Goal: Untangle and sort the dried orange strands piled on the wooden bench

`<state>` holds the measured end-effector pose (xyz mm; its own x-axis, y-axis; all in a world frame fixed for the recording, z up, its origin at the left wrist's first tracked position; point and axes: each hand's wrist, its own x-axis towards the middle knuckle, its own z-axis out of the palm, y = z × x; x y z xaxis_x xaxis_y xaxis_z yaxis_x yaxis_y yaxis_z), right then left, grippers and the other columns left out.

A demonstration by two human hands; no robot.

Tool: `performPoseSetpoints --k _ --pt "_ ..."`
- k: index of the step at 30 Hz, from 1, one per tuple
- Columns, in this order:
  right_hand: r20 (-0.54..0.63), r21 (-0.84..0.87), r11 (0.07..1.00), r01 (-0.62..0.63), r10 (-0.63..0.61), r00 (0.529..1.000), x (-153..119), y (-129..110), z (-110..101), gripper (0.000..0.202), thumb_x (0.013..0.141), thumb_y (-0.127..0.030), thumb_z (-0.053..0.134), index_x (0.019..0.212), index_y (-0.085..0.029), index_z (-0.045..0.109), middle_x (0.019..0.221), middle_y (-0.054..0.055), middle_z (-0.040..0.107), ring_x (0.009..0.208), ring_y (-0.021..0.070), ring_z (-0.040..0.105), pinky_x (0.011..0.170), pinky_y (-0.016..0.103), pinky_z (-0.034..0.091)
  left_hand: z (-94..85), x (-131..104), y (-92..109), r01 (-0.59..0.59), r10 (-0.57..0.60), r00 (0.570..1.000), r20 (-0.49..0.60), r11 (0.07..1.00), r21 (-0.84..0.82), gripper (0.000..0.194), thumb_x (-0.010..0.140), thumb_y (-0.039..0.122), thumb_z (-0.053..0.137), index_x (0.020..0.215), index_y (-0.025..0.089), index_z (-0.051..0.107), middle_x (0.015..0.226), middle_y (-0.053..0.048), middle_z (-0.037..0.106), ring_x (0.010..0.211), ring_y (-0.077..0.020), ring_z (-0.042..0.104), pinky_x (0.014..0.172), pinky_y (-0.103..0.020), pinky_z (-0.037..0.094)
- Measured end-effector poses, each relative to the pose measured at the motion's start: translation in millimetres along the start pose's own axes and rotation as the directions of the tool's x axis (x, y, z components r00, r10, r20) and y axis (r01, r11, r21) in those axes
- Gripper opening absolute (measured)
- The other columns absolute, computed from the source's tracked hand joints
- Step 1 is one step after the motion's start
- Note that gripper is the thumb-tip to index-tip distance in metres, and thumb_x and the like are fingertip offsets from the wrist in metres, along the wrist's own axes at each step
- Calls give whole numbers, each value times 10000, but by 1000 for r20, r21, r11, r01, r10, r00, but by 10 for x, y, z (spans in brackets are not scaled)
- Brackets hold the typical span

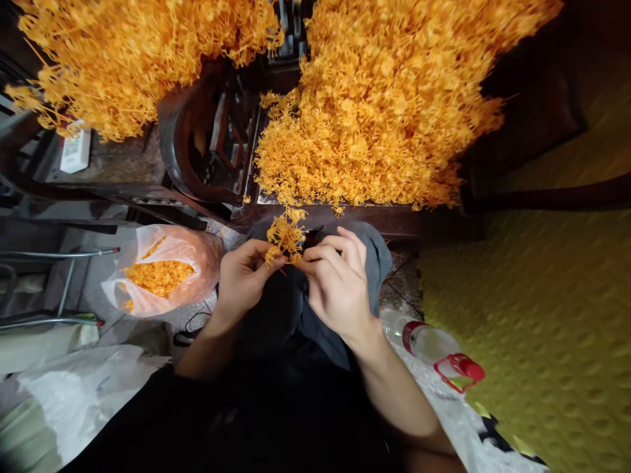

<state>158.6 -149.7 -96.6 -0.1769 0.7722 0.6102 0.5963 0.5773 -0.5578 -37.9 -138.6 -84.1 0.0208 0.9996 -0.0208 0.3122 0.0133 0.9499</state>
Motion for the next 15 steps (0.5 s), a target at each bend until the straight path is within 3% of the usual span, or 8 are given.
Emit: performPoseSetpoints --k 2,4,6,8,12,15 --pt "-166 -43 997 -57 49 985 -13 51 -80 225 848 -40 692 897 -259 685 886 32 730 990 271 629 1078 596 470 -71 5 -32 11 -11 995 -103 1000 -1 93 849 261 783 844 186 729 695 12 693 567 -100 563 534 -213 421" --pt "-391 48 985 -166 171 904 -5 82 -187 209 844 -73 739 903 -273 723 870 49 710 983 289 651 1051 585 493 -141 13 -79 43 -51 985 -166 998 -49 123 847 271 790 898 189 713 730 9 706 582 -101 589 541 -210 447" --pt "-452 293 923 -248 362 815 21 69 -278 244 857 -129 768 1041 -288 767 916 60 693 932 280 673 1024 575 527 -169 19 -116 93 -110 990 -85 978 -186 217 846 298 796 990 191 675 775 5 721 569 -98 607 541 -215 478" --pt "-305 486 815 -314 495 813 56 28 -319 303 892 -190 756 1173 -303 770 987 63 675 881 246 679 946 527 585 -147 27 -131 135 -127 991 46 938 -319 320 840 320 806 1080 193 636 825 -9 736 604 -110 651 566 -224 514" --pt "-51 541 739 -401 505 862 127 11 -253 104 899 -259 768 995 -267 807 1144 81 694 921 221 689 799 397 608 -75 55 -112 179 -123 979 163 904 -389 422 856 343 803 1217 202 636 888 -40 757 757 -147 712 522 -187 473" --pt "87 674 595 -438 525 847 180 64 -128 116 914 -250 750 1024 -254 787 1219 93 727 1010 230 699 816 375 586 -66 76 -94 219 -144 967 212 895 -389 386 883 365 779 1214 195 677 809 -31 751 678 -131 678 487 -182 442"
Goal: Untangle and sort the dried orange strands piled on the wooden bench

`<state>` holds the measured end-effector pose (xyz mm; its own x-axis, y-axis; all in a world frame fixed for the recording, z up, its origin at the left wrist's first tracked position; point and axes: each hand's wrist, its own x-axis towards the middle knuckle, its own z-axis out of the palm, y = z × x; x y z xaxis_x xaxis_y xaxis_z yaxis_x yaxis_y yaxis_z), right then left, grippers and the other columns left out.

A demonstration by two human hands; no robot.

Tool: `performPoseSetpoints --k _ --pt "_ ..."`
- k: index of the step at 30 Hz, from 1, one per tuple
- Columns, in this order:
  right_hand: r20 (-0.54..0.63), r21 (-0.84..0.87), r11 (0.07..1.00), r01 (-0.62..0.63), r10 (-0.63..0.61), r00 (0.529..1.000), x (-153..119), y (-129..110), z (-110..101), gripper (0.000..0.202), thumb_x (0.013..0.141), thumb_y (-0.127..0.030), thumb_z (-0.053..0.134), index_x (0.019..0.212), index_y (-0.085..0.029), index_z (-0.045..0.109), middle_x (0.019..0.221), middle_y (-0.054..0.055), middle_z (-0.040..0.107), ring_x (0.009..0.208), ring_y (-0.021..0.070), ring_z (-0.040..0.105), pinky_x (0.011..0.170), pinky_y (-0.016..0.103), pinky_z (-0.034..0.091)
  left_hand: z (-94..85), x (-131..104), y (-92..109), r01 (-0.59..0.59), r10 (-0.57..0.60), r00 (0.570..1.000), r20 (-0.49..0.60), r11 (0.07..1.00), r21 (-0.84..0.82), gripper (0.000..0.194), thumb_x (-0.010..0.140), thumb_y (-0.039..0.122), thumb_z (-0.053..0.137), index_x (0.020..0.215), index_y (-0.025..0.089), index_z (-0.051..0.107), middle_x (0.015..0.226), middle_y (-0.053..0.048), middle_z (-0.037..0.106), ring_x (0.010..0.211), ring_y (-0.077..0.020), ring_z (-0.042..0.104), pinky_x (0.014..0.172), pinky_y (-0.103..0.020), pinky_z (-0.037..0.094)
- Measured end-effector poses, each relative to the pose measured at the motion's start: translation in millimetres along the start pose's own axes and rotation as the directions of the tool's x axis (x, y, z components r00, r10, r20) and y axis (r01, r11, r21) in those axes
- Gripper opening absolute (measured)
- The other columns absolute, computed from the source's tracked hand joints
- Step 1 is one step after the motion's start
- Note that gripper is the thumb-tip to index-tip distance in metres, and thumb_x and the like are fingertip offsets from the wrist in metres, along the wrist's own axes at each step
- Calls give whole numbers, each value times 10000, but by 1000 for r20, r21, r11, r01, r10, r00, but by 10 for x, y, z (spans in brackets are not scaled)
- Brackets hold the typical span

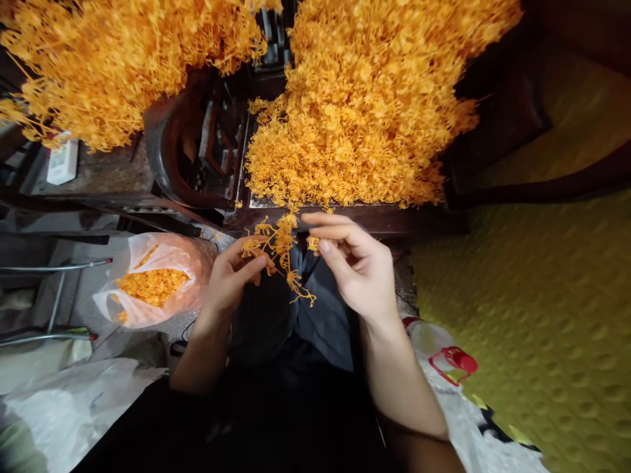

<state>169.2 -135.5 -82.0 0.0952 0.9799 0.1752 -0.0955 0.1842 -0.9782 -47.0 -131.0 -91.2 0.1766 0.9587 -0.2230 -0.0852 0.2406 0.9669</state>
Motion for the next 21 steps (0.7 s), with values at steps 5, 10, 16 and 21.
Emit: performPoseSetpoints --k 5,10,16,21 --pt "55 398 897 -191 185 981 151 92 169 97 846 -187 720 936 -223 715 824 31 671 746 155 628 656 291 524 6 23 9 12 -14 996 -88 1000 -24 254 873 399 793 945 173 702 689 3 708 608 -122 682 608 -224 543" --pt "94 471 836 -283 271 958 189 146 305 114 886 -279 562 782 -234 545 551 -64 324 492 111 275 456 230 274 29 43 -15 -10 -4 993 -116 994 -113 209 880 338 771 901 159 665 845 -28 766 636 -130 723 667 -253 579" --pt "231 -316 932 -178 258 938 85 227 372 471 818 -476 812 1171 -183 705 591 -70 439 537 96 349 513 246 266 69 48 -31 -65 10 975 -222 968 -243 240 844 335 804 869 164 637 793 -14 744 609 -109 684 599 -224 567" --pt "382 -489 872 -34 249 890 29 274 238 386 947 -509 680 803 -157 752 527 -51 417 504 80 330 503 258 240 83 65 4 -178 33 925 -378 918 -354 294 854 391 792 890 182 588 626 62 621 493 -76 590 518 -197 543"
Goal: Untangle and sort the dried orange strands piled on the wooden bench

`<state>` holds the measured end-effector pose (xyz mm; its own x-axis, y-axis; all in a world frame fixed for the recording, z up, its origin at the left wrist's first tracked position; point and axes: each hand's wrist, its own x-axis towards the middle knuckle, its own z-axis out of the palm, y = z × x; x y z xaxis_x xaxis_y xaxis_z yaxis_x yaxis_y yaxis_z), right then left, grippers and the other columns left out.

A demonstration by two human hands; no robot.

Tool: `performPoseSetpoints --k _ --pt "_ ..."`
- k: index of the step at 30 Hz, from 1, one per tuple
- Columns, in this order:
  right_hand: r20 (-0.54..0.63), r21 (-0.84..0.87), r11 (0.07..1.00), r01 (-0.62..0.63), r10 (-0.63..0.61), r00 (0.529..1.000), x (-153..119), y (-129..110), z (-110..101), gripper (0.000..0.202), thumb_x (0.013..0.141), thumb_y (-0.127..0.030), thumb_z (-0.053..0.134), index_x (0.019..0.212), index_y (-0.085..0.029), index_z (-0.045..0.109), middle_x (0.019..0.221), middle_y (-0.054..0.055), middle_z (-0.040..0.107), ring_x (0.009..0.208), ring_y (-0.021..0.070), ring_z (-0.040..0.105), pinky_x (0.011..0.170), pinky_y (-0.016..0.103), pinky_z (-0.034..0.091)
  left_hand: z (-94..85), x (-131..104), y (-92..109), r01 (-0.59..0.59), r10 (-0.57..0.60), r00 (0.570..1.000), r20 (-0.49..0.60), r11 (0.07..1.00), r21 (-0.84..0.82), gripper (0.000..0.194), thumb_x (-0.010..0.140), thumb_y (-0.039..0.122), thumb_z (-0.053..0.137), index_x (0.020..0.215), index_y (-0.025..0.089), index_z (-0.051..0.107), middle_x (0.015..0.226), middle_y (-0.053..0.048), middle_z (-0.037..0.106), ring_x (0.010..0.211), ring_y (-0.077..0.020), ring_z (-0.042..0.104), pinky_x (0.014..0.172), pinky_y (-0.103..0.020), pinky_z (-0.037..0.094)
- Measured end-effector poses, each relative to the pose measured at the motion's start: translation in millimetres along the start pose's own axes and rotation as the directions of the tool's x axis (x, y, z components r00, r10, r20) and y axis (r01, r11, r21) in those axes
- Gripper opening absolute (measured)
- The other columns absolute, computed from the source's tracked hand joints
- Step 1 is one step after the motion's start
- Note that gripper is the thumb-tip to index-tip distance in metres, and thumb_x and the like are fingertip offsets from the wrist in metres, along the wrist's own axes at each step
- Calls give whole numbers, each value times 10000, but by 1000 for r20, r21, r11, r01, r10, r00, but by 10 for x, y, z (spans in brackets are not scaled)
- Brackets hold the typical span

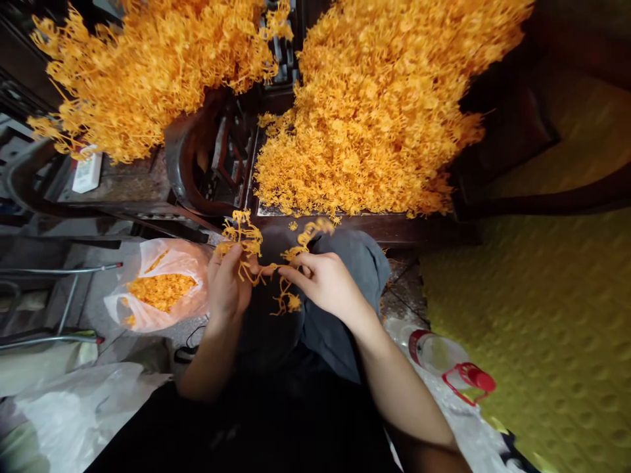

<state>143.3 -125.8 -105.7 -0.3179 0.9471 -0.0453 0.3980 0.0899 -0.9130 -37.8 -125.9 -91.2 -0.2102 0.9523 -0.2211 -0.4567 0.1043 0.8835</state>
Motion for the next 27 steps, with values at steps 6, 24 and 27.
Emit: performPoseSetpoints --k 6,24,27 --pt "-466 221 968 117 -1 885 -65 -119 -167 397 933 -450 696 1246 -208 723 587 -76 379 520 101 323 521 263 269 26 -28 -51 -84 75 995 69 988 131 355 859 404 802 844 187 521 804 14 749 374 -29 506 376 -166 427" --pt "-164 784 617 -63 303 939 313 -211 -372 119 789 -275 616 692 -220 576 449 -35 474 330 76 290 318 208 123 -52 0 -62 -77 52 988 143 981 177 297 873 374 798 852 178 576 752 13 743 373 -24 449 373 -171 448" --pt "67 840 507 -193 256 964 184 -301 -125 196 791 -321 634 662 -208 540 440 -42 446 337 50 232 328 182 112 56 7 -70 -104 81 986 146 982 159 289 886 380 786 870 187 571 752 20 739 372 -26 445 374 -175 448"
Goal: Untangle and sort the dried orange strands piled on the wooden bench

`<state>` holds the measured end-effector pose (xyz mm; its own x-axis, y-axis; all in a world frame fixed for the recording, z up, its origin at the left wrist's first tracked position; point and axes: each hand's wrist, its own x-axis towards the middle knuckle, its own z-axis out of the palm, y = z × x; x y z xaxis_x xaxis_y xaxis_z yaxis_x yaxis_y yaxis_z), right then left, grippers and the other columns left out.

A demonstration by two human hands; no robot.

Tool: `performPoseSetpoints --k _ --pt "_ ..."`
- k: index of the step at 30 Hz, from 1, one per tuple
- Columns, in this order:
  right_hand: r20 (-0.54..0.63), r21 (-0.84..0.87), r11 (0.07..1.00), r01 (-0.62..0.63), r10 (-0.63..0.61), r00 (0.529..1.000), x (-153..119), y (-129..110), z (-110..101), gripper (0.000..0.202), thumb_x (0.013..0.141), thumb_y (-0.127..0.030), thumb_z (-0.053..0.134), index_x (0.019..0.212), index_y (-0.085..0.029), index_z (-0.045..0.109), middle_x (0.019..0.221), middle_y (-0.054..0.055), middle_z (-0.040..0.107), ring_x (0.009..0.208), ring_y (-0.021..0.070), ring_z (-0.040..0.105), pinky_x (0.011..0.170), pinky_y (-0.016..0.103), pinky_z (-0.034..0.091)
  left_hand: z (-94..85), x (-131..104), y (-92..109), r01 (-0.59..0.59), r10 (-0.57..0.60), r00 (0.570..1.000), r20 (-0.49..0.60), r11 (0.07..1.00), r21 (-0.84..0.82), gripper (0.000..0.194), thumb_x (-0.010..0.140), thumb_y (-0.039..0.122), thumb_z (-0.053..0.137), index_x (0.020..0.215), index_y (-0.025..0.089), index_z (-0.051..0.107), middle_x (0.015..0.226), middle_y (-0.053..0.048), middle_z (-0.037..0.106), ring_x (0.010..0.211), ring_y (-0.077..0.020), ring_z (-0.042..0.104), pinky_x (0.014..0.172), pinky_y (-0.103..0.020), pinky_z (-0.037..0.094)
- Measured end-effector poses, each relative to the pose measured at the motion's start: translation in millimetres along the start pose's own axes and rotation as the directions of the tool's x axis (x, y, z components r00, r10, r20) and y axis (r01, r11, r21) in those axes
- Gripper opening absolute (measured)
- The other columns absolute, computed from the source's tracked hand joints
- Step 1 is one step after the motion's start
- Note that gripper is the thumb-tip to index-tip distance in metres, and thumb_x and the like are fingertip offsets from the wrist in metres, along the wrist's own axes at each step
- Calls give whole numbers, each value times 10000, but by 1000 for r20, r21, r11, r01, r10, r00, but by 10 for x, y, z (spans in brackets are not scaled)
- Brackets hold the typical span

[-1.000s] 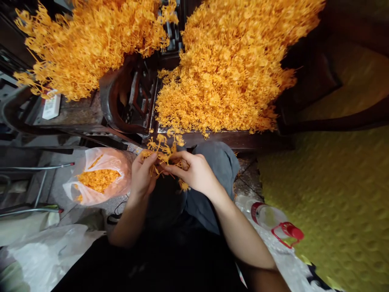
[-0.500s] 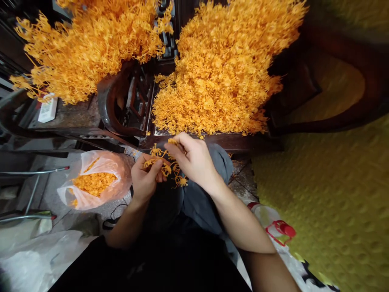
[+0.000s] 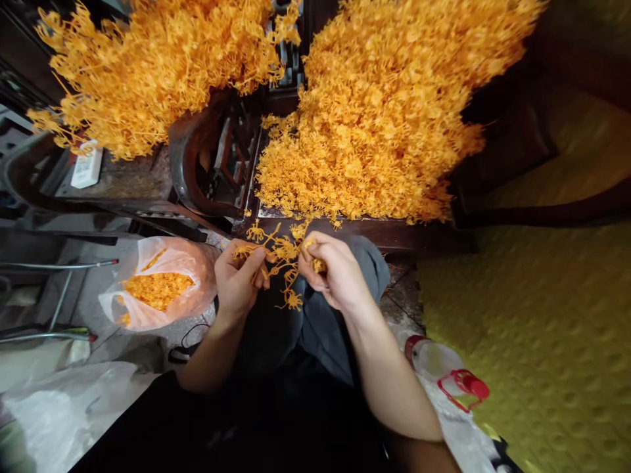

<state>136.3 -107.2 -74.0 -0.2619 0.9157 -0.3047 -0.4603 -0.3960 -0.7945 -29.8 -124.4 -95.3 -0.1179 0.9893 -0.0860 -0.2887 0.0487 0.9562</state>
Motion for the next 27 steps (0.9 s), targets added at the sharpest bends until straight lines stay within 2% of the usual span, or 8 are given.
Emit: performPoseSetpoints --k 6,12,15,17,19,22,25,27 --pt "-159 39 998 -53 59 986 70 236 94 480 813 -593 729 661 -203 495 458 -60 409 336 35 235 334 182 102 56 -30 -6 28 -28 1000 7 999 37 287 898 419 768 901 199 584 757 24 733 386 -45 503 382 -191 458" --pt "-191 112 993 46 -24 981 119 292 79 212 804 -388 687 885 -210 604 487 -80 460 324 55 252 324 180 150 96 -49 -23 32 -33 999 6 994 108 292 900 439 759 895 200 590 756 22 715 388 -55 509 380 -204 433" --pt "-214 129 989 66 -37 976 121 321 103 413 888 -621 575 967 -217 617 550 -53 499 350 98 360 314 220 214 129 -71 -46 8 5 999 -51 967 254 274 911 425 741 869 201 589 697 39 654 426 -71 519 414 -210 429" --pt "-291 16 987 159 -148 945 126 369 129 521 922 -734 504 966 -226 608 636 -26 543 444 116 461 363 230 297 152 -98 -76 -54 93 992 -83 922 382 253 915 391 734 839 201 585 684 39 619 520 -88 560 502 -211 465" --pt "-363 -199 943 265 -322 874 137 427 144 489 930 -709 569 898 -222 594 705 -12 564 563 119 506 463 229 383 178 -130 -110 -119 175 981 -85 886 448 245 912 369 737 822 199 585 726 23 627 620 -101 589 590 -214 490" --pt "-413 -382 869 316 -466 783 173 479 113 435 921 -610 675 789 -215 547 676 -25 522 579 115 452 518 240 399 224 -158 -137 -42 46 999 -6 959 279 294 910 407 740 812 200 555 734 21 632 527 -78 523 491 -208 437" --pt "-447 -329 887 326 -450 773 237 419 -26 419 906 -590 702 778 -223 545 621 -46 480 495 102 377 446 246 331 256 -151 -90 189 -184 969 163 982 -11 394 845 436 803 775 204 493 647 45 610 377 -43 397 348 -186 313" --pt "-494 -275 885 377 -466 734 280 294 -186 407 887 -576 730 776 -227 552 597 -59 464 459 91 358 412 239 305 233 -142 -8 264 -238 947 218 960 -97 446 781 411 860 747 204 466 596 54 603 342 -31 367 315 -168 282"
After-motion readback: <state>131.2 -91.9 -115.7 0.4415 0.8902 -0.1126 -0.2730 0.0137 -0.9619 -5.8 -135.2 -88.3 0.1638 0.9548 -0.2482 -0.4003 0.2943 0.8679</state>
